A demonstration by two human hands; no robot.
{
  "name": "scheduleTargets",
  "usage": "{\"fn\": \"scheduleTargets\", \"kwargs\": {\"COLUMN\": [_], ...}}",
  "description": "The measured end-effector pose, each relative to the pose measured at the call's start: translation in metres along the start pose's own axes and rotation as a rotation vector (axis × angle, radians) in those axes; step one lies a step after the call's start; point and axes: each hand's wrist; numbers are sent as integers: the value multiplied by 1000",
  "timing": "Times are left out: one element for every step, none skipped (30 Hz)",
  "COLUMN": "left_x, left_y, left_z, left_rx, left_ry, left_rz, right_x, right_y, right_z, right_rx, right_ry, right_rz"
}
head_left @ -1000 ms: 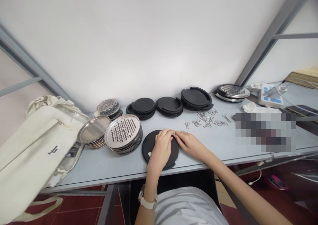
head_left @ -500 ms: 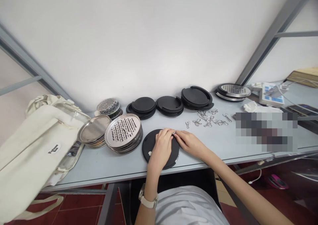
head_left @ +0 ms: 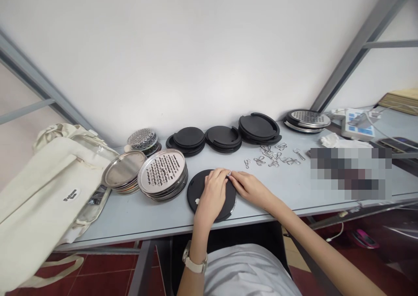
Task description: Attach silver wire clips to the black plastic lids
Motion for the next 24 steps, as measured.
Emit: {"fn": "scheduleTargets", "kwargs": {"left_x": [0,0,0,0,-1,-1,-1,-1,-1,-1,-1,-1,-1,-1,-1,-1,-1,-1,-1,-1,-1,-1,-1,-1], "left_y": [0,0,0,0,0,0,0,0,0,-1,-1,-1,-1,-1,0,0,0,0,0,1,1,1,1,1], "left_z": [0,0,0,0,0,0,0,0,-1,-1,-1,-1,-1,-1,-1,-1,-1,0,0,0,0,0,0,0], "left_rx": [0,0,-1,-3,-5,-7,-9,-10,-10,-10,-11,-13,-16,-19,-22,-25,-27,-28,-28,-28,-27,-26,-24,-22], "left_ry": [1,1,1,0,0,-1,-3,-5,-7,-8,-10,-11,-12,-13,-14,-15,-16,-17,-17,-16,-15,-14,-12,-10], "left_rz": [0,1,2,4,7,9,10,11,12,13,14,15,17,18,18,18,18,17,16,15,14,12,12,11], "right_x": [0,0,0,0,0,0,0,0,0,0,0,0,0,0,0,0,0,0,0,0,0,0,0,0], "right_y": [0,0,0,0,0,0,0,0,0,0,0,0,0,0,0,-1,-1,-1,-1,-1,-1,-1,-1,-1], "right_z": [0,0,0,0,0,1,0,0,0,0,0,0,0,0,0,0,1,1,1,1,1,1,1,1], "right_rx": [2,2,2,1,2,4,6,7,6,1,-6,-16,-25,-33,-38,-40,-38,-35,-32,-30,-29,-30,-31,-31], "right_ry": [0,1,1,2,2,0,-2,-4,-4,-3,0,3,5,6,7,6,5,4,2,-1,-3,-4,-4,-3], "right_rz": [1,1,2,3,3,2,-1,-2,-3,-3,-2,0,3,4,6,8,10,10,10,9,8,5,5,6]}}
Point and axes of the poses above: each hand's wrist, its own x-axis towards the middle knuckle, its own y-axis out of the back of the hand, z = x × y, and after that the axes turned 5 degrees about -x, right-handed
